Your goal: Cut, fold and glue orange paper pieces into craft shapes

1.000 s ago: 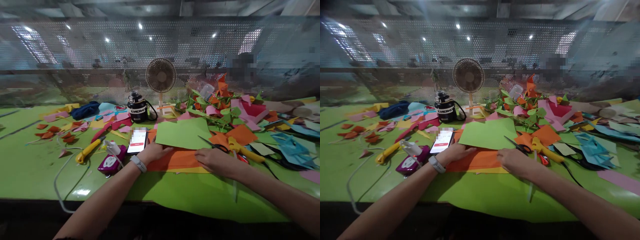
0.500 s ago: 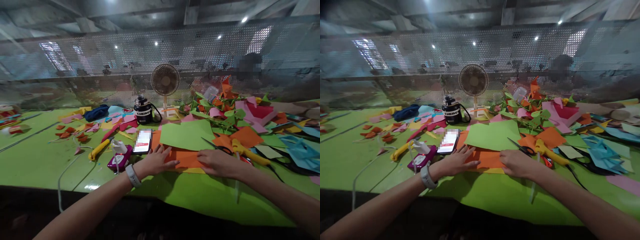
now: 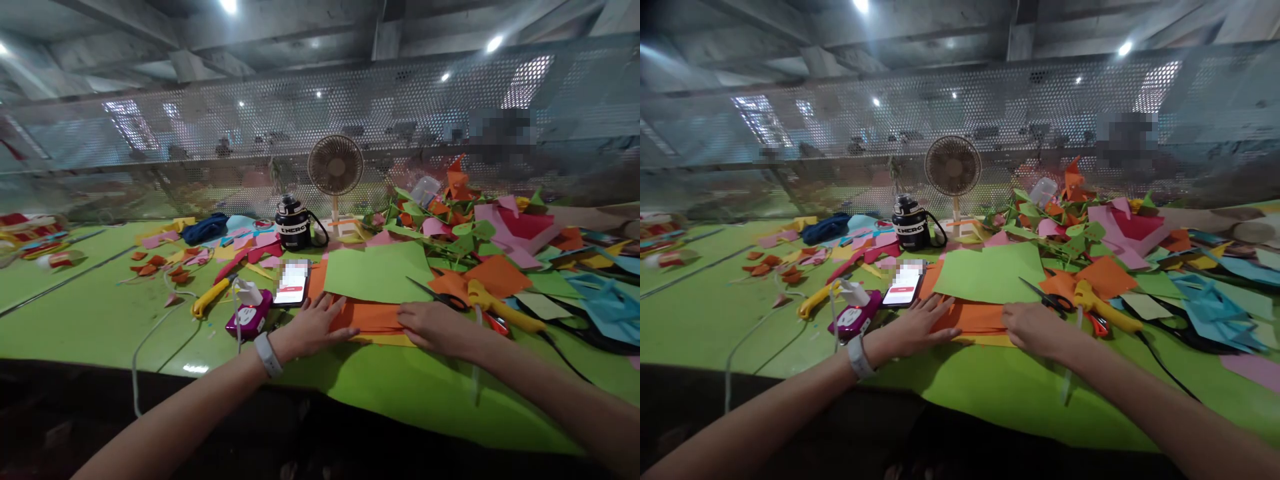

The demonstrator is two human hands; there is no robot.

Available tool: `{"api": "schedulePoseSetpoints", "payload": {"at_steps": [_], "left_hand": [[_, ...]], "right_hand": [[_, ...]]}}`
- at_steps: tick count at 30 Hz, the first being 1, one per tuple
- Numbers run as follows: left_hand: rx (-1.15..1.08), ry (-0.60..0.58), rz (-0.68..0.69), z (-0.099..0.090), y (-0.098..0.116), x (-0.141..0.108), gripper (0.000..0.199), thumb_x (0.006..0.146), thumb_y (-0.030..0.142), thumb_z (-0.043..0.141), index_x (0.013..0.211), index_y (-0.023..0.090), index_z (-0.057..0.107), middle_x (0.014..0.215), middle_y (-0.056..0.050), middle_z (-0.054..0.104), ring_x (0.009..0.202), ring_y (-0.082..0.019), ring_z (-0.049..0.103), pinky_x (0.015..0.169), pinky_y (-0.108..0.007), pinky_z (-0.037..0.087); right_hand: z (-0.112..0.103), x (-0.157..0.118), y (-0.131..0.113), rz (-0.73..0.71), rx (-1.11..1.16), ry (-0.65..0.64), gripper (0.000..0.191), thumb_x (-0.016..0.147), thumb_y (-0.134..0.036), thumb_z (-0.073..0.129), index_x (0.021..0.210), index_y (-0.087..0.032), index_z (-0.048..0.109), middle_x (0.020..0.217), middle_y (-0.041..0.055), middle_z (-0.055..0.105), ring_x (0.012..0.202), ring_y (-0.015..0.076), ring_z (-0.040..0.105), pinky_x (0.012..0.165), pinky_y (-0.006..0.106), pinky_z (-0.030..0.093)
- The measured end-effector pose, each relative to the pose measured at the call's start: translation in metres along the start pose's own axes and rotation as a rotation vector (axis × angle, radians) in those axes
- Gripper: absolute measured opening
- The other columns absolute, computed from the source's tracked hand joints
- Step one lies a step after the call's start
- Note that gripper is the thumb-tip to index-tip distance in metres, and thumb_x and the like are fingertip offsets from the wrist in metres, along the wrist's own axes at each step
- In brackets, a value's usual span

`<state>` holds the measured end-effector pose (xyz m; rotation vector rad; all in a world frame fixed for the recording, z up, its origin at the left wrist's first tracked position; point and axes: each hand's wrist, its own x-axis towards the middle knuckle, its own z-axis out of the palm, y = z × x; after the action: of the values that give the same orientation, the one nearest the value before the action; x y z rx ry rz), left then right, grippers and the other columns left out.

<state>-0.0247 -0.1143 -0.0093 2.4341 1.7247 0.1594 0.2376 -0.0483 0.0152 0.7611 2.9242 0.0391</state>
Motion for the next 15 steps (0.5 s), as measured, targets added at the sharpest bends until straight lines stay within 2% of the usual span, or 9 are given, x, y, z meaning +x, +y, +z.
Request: {"api": "schedulePoseSetpoints", "payload": {"at_steps": [3,6,8,11,15], "left_hand": [[0.042,0.024,-0.05,-0.003,0.008,-0.02,0.065,0.089,0.064,0.038,0.142,0.026,0.038,0.137,-0.016,0.05,0.123,-0.032,0.049,0.095,-0.047,0.045],[0.164,-0.019,-0.242,-0.007,0.009,-0.038,0.076,0.086,0.072,0.032,0.129,0.012,0.051,0.119,-0.024,0.059,0.106,-0.036,0.06,0.081,-0.046,0.051],[0.236,-0.049,-0.309,-0.01,0.008,-0.045,0.084,0.085,0.075,0.026,0.121,0.005,0.055,0.114,-0.027,0.061,0.103,-0.039,0.061,0.077,-0.046,0.052],[0.265,-0.057,-0.31,-0.011,0.008,-0.045,0.088,0.085,0.076,0.022,0.12,0.002,0.055,0.115,-0.029,0.06,0.105,-0.039,0.06,0.079,-0.044,0.052],[0.256,-0.023,-0.294,-0.005,0.003,-0.039,0.094,0.082,0.077,0.021,0.121,-0.002,0.053,0.118,-0.032,0.057,0.111,-0.04,0.056,0.09,-0.046,0.047]], "right_hand": [[0.001,0.0,-0.001,0.005,-0.013,-0.011,0.02,0.085,-0.01,0.048,0.09,-0.012,0.067,0.096,0.0124,0.067,0.084,0.0203,0.064,0.07,0.028,0.046],[0.001,0.0,-0.001,0.006,-0.019,-0.018,0.019,0.085,-0.011,0.047,0.088,-0.012,0.066,0.094,0.0122,0.067,0.082,0.0198,0.064,0.069,0.027,0.045],[0.0,0.001,-0.002,0.007,-0.022,-0.027,0.019,0.085,-0.01,0.047,0.088,-0.012,0.066,0.094,0.0118,0.066,0.081,0.0199,0.063,0.068,0.028,0.045],[-0.001,0.001,-0.004,0.008,-0.03,-0.021,0.02,0.084,-0.008,0.047,0.089,-0.012,0.065,0.094,0.0123,0.066,0.081,0.0208,0.063,0.068,0.029,0.045],[0.001,0.001,-0.006,-0.003,-0.058,-0.003,0.021,0.082,-0.006,0.047,0.09,-0.011,0.066,0.095,0.0126,0.067,0.08,0.0208,0.064,0.067,0.029,0.045]]}}
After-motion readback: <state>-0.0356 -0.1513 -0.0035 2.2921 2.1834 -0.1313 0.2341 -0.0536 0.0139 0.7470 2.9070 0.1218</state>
